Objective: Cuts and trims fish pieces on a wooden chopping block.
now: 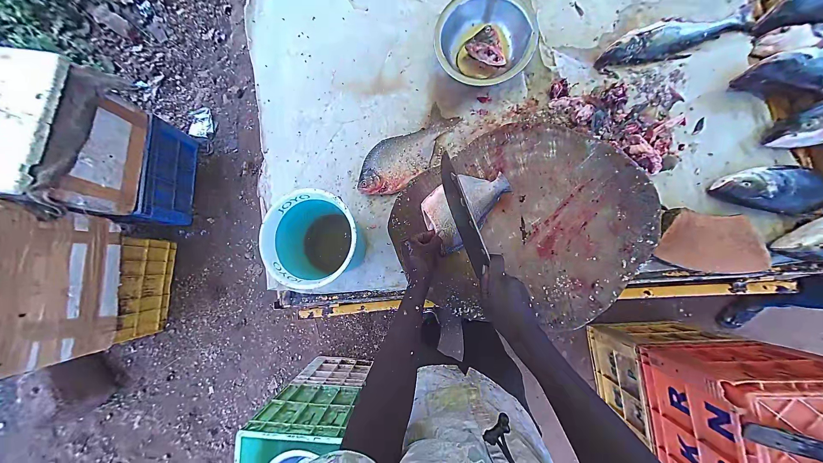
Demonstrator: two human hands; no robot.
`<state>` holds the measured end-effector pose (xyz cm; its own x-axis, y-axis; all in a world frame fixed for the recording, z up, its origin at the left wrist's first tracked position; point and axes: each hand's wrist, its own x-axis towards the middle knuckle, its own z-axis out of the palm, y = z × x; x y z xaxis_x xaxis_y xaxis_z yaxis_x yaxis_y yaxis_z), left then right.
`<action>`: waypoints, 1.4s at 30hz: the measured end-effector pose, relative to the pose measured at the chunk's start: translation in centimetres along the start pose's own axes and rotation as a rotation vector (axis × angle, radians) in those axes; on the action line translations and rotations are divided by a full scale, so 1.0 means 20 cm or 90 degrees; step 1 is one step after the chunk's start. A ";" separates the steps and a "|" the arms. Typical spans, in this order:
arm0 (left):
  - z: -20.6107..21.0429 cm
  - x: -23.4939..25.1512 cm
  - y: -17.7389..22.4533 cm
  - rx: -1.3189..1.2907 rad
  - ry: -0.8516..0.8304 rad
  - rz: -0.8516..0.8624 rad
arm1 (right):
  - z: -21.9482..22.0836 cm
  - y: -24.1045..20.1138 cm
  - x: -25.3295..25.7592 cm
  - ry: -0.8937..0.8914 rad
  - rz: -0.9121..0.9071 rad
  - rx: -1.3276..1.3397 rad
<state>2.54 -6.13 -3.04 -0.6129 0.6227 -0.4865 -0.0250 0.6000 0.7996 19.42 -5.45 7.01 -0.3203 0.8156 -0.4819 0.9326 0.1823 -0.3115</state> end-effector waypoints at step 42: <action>-0.11 0.09 0.05 0.110 -0.105 0.008 | -0.02 -0.51 0.36 -0.112 0.056 -0.066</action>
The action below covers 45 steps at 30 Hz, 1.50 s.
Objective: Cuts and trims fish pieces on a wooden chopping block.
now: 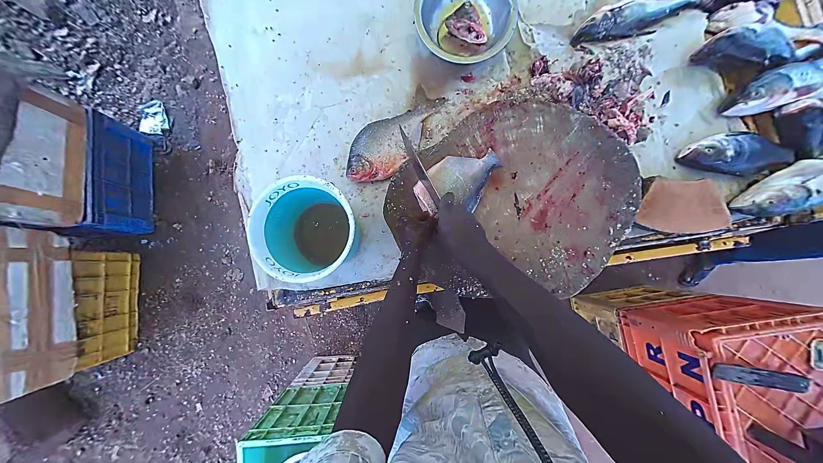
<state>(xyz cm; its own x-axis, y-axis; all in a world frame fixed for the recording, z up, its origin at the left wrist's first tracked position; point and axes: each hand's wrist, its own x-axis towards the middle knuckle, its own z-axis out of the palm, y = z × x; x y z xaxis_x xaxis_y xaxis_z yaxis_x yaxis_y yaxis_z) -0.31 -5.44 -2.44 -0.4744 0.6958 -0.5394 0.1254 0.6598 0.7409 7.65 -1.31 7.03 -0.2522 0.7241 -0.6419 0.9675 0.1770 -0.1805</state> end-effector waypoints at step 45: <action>0.22 -0.15 0.14 0.048 0.038 0.035 | 0.12 0.48 -0.08 0.174 -0.078 0.116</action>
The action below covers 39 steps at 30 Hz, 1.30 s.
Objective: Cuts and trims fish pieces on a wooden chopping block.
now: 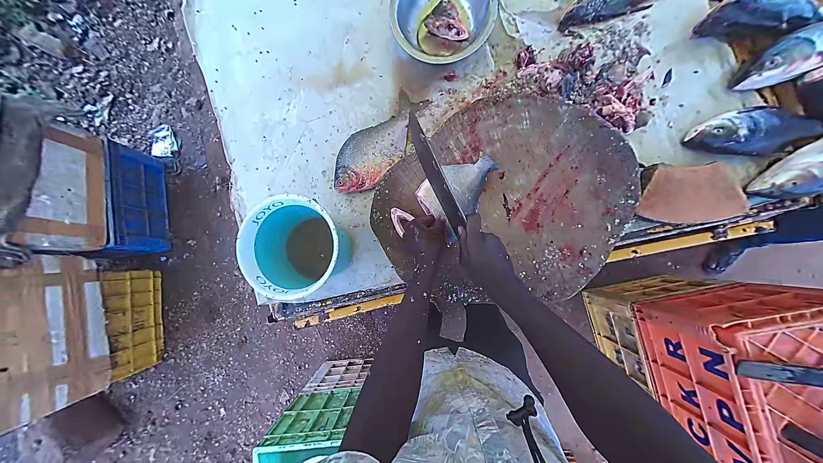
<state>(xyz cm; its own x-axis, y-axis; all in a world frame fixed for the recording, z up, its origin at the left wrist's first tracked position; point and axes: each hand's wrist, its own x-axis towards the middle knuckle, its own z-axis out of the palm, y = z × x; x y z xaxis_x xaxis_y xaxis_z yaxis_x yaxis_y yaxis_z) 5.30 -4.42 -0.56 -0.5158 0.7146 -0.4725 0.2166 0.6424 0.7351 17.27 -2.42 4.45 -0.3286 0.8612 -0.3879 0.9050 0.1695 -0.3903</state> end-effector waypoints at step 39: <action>-0.03 0.14 0.01 0.100 -0.073 -0.007 | -0.20 -0.17 0.15 -0.273 0.090 -0.167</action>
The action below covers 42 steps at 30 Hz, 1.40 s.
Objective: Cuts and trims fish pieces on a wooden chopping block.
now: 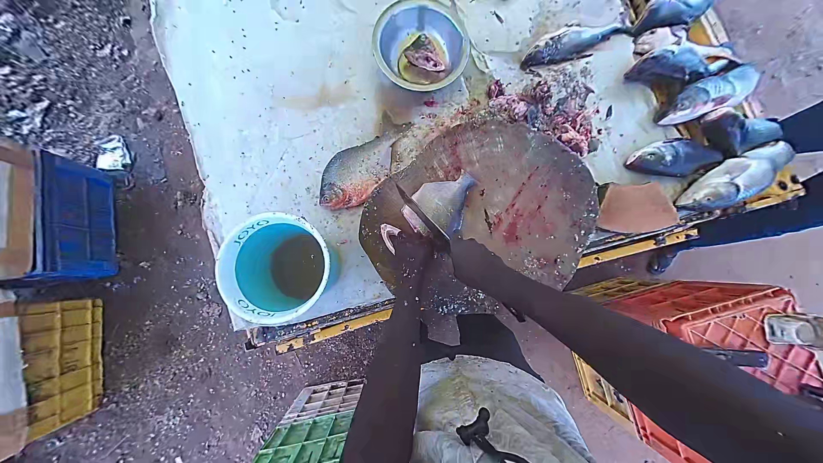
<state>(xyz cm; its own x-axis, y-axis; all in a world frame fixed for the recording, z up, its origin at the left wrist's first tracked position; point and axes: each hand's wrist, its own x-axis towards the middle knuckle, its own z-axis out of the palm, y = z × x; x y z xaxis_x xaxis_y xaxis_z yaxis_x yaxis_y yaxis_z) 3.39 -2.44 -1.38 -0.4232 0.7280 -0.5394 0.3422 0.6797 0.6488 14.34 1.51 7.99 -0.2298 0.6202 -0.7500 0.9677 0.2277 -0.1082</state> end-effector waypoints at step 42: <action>0.26 -0.17 0.11 -0.167 0.219 0.091 | 0.10 0.34 0.09 0.198 -0.177 0.111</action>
<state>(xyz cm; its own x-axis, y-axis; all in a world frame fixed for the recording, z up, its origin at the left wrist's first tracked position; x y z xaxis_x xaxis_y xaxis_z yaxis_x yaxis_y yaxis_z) 10.05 -2.96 -0.86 -0.6568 0.7103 -0.2532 0.2122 0.4963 0.8418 20.76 2.65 4.53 -0.4783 0.7552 -0.4483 0.8615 0.3042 -0.4066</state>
